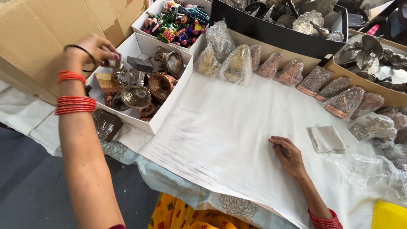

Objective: Cleaning a metal figurine with a soft cloth.

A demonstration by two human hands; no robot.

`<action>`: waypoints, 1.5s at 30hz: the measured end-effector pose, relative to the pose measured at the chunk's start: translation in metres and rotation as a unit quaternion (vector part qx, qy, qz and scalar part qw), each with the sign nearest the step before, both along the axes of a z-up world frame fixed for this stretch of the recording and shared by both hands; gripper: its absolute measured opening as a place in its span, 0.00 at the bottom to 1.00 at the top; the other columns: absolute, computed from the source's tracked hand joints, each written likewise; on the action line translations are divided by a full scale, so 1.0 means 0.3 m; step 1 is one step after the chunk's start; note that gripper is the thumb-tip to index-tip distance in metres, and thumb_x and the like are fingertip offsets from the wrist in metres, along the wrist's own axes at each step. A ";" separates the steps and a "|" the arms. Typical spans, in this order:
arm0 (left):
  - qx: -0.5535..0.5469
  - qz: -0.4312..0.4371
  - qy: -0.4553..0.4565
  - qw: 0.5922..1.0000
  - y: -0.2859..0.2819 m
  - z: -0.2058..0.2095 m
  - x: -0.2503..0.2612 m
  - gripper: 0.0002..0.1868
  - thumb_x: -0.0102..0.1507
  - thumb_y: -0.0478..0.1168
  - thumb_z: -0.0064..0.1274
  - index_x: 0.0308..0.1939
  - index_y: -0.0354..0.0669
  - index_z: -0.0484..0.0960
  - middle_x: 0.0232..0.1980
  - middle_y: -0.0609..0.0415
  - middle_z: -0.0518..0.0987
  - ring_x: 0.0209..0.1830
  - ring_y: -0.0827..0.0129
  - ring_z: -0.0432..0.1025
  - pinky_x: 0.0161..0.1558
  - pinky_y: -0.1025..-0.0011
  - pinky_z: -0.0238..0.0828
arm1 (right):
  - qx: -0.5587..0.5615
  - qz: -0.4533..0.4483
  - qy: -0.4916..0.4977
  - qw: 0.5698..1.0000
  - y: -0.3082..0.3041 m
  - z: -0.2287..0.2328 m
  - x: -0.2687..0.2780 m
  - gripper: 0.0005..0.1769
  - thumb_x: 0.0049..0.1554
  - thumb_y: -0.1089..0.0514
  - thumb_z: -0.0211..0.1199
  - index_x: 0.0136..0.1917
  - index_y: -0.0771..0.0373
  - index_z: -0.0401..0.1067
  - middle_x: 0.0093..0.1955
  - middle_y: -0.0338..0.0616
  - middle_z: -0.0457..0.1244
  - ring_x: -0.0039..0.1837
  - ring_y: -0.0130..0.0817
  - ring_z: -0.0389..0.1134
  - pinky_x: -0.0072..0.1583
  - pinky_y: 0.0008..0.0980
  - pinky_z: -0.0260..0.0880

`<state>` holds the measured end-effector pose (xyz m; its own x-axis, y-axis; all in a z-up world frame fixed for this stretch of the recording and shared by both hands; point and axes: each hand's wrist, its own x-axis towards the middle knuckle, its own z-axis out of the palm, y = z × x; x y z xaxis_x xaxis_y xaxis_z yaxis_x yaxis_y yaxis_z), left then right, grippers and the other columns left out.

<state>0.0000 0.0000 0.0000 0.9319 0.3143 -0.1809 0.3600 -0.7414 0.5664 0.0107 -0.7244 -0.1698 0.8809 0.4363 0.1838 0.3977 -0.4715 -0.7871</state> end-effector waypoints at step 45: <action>-0.684 -0.285 0.114 0.661 -1.904 -0.610 0.333 0.42 0.67 0.66 0.42 0.76 0.43 0.57 0.62 0.46 0.74 0.53 0.60 0.74 0.53 0.60 0.78 | 0.481 -0.041 0.197 0.853 -0.241 0.077 0.092 0.39 0.64 0.59 0.61 0.83 0.62 0.50 0.68 0.44 0.63 0.64 0.33 0.67 0.65 0.40 0.74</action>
<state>0.1000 -0.5712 -0.1829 0.7269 -0.6810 -0.0886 0.4352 0.3570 0.8265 0.0382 -0.7967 -0.1468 0.9771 0.1849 0.1055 0.0100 0.4548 -0.8905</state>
